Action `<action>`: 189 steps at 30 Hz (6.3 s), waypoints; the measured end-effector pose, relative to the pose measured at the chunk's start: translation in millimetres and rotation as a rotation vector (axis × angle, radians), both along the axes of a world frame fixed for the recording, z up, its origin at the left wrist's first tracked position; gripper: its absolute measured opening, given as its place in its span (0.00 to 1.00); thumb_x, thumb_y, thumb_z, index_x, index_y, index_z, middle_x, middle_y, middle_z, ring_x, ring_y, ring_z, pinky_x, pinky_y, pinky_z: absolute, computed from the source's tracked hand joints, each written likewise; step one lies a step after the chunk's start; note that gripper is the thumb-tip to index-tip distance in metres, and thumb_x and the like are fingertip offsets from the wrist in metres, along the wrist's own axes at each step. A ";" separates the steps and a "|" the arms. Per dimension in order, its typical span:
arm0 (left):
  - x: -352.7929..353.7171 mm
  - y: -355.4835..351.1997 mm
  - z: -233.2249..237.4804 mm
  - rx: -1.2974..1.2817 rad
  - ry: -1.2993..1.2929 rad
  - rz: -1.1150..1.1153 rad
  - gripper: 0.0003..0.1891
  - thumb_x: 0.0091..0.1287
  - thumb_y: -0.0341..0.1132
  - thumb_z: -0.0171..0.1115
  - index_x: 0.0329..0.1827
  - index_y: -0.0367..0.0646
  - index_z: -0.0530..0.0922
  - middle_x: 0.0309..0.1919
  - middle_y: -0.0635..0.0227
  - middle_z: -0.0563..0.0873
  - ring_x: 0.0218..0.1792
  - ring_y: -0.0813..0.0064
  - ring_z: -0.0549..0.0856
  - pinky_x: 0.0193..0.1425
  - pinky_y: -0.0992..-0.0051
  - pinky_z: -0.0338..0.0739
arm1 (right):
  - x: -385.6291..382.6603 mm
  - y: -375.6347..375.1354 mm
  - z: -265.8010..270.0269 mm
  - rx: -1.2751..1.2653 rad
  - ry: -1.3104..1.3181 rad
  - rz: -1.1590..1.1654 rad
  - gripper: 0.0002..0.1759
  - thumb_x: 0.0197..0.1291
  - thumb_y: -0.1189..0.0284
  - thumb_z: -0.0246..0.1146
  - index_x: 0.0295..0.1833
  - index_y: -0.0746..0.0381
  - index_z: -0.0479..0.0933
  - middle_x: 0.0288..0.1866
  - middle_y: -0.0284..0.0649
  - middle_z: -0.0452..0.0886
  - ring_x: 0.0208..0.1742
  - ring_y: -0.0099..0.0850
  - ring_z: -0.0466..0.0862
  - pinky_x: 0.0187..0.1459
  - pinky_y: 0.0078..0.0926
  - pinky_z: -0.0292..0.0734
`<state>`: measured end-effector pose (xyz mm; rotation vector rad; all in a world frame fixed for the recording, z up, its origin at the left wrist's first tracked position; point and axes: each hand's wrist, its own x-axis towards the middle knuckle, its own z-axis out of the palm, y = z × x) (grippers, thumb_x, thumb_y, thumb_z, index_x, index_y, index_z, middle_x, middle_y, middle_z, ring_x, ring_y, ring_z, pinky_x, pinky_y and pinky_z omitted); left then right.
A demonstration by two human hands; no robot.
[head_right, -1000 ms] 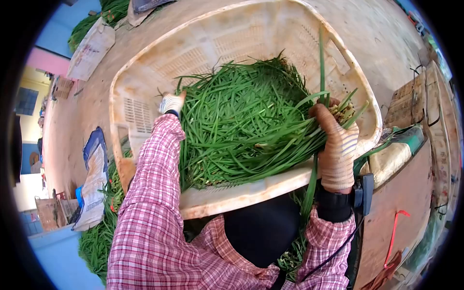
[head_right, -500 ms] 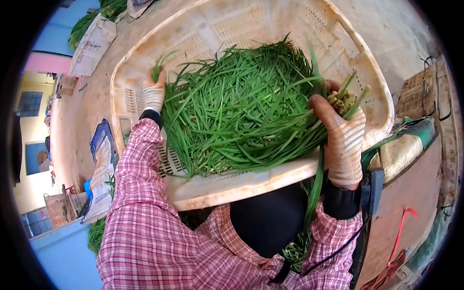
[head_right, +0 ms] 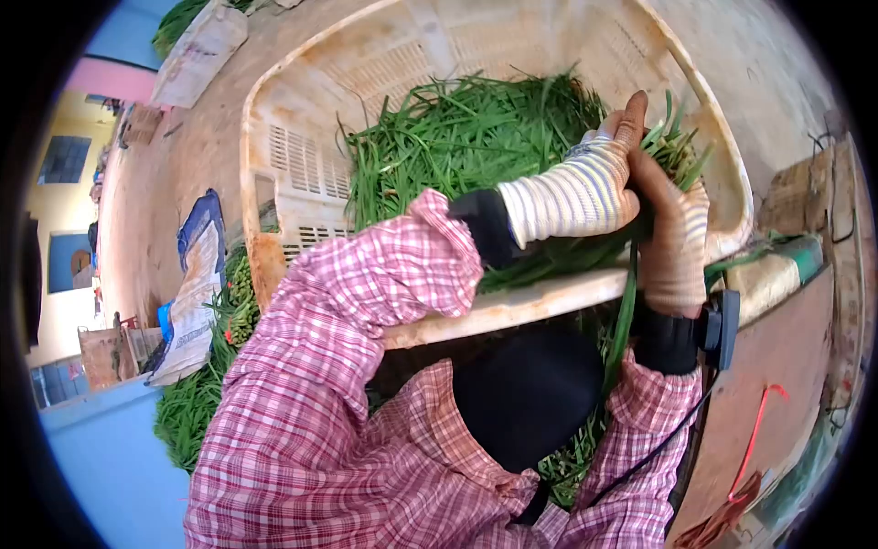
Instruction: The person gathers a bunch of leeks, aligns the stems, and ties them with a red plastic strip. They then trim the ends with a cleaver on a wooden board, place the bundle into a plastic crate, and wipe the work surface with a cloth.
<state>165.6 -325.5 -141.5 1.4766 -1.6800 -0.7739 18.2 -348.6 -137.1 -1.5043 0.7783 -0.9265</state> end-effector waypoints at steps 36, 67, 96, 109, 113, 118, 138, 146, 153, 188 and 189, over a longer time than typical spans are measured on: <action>161.3 -11.7 -188.7 0.229 -0.191 0.369 0.14 0.67 0.42 0.68 0.47 0.41 0.87 0.42 0.57 0.91 0.43 0.65 0.89 0.52 0.68 0.82 | -4.6 -3.2 -1.3 -0.534 0.410 -0.628 0.11 0.61 0.71 0.72 0.42 0.65 0.80 0.37 0.37 0.87 0.37 0.25 0.82 0.44 0.26 0.77; 38.7 14.4 -43.7 0.132 0.507 -0.011 0.13 0.73 0.29 0.62 0.57 0.34 0.81 0.42 0.72 0.87 0.41 0.86 0.81 0.48 0.81 0.78 | -10.8 -12.4 -2.5 -0.011 -0.035 -0.421 0.14 0.57 0.71 0.74 0.46 0.66 0.83 0.39 0.34 0.87 0.38 0.21 0.82 0.42 0.24 0.78; 49.0 52.5 -159.2 -0.216 -0.849 -0.676 0.25 0.55 0.34 0.68 0.59 0.59 0.80 0.71 0.59 0.72 0.64 0.53 0.76 0.65 0.53 0.70 | -6.8 -6.8 -0.5 -0.407 0.000 -0.511 0.12 0.60 0.78 0.70 0.49 0.66 0.82 0.43 0.38 0.88 0.43 0.22 0.85 0.48 0.22 0.79; 110.4 -3.9 -74.1 0.030 0.572 0.110 0.17 0.74 0.43 0.63 0.54 0.37 0.83 0.48 0.68 0.88 0.50 0.77 0.81 0.61 0.72 0.74 | -6.8 -7.4 -8.3 -0.210 -0.252 -0.484 0.13 0.64 0.79 0.68 0.54 0.65 0.78 0.47 0.40 0.87 0.47 0.26 0.86 0.51 0.24 0.82; 77.1 4.7 -45.6 0.054 0.565 0.015 0.21 0.76 0.48 0.60 0.59 0.39 0.82 0.56 0.67 0.86 0.59 0.76 0.79 0.70 0.71 0.68 | -6.4 -7.4 -11.0 -0.215 0.000 -0.367 0.21 0.58 0.73 0.75 0.55 0.64 0.78 0.43 0.37 0.86 0.44 0.25 0.84 0.48 0.25 0.81; 3.5 0.1 -32.9 0.080 0.960 -0.092 0.29 0.76 0.52 0.58 0.73 0.46 0.68 0.66 0.67 0.77 0.65 0.73 0.75 0.73 0.67 0.67 | -1.4 -10.7 -5.9 -0.017 -0.020 -0.093 0.37 0.51 0.74 0.78 0.67 0.62 0.73 0.56 0.39 0.84 0.56 0.27 0.82 0.56 0.26 0.80; 41.5 65.5 -184.8 0.330 -0.863 -0.539 0.38 0.67 0.53 0.56 0.76 0.38 0.64 0.76 0.45 0.62 0.79 0.42 0.55 0.78 0.41 0.51 | -5.0 -3.2 7.6 -0.201 -0.039 -0.548 0.15 0.56 0.78 0.71 0.50 0.65 0.83 0.42 0.36 0.88 0.41 0.24 0.86 0.45 0.25 0.80; 63.7 43.1 -169.4 0.542 -0.670 -0.599 0.35 0.63 0.45 0.61 0.76 0.50 0.67 0.74 0.50 0.67 0.74 0.46 0.65 0.75 0.49 0.61 | -52.8 0.4 104.4 -0.254 -0.356 -0.387 0.14 0.57 0.74 0.73 0.49 0.65 0.83 0.41 0.33 0.87 0.39 0.22 0.84 0.44 0.24 0.80; 80.9 98.6 100.7 0.520 -0.258 -0.027 0.25 0.68 0.49 0.62 0.56 0.34 0.83 0.46 0.52 0.90 0.47 0.57 0.90 0.54 0.59 0.83 | -72.4 21.3 88.5 -0.239 -0.328 -0.562 0.16 0.56 0.76 0.75 0.50 0.65 0.82 0.40 0.31 0.85 0.38 0.19 0.81 0.42 0.20 0.78; -220.2 263.9 116.3 0.312 1.044 -0.354 0.24 0.59 0.25 0.72 0.59 0.41 0.78 0.42 0.64 0.88 0.40 0.66 0.89 0.46 0.66 0.87 | -302.9 356.7 84.3 0.190 -0.250 0.013 0.54 0.52 0.77 0.75 0.82 0.62 0.53 0.81 0.40 0.61 0.81 0.31 0.59 0.80 0.33 0.50; -225.3 258.1 105.1 0.258 1.019 -0.466 0.25 0.58 0.24 0.74 0.60 0.41 0.78 0.47 0.65 0.87 0.47 0.67 0.88 0.52 0.67 0.85 | -297.2 351.9 84.8 0.077 -0.065 -0.076 0.55 0.50 0.79 0.74 0.82 0.64 0.52 0.80 0.42 0.62 0.80 0.31 0.60 0.78 0.33 0.53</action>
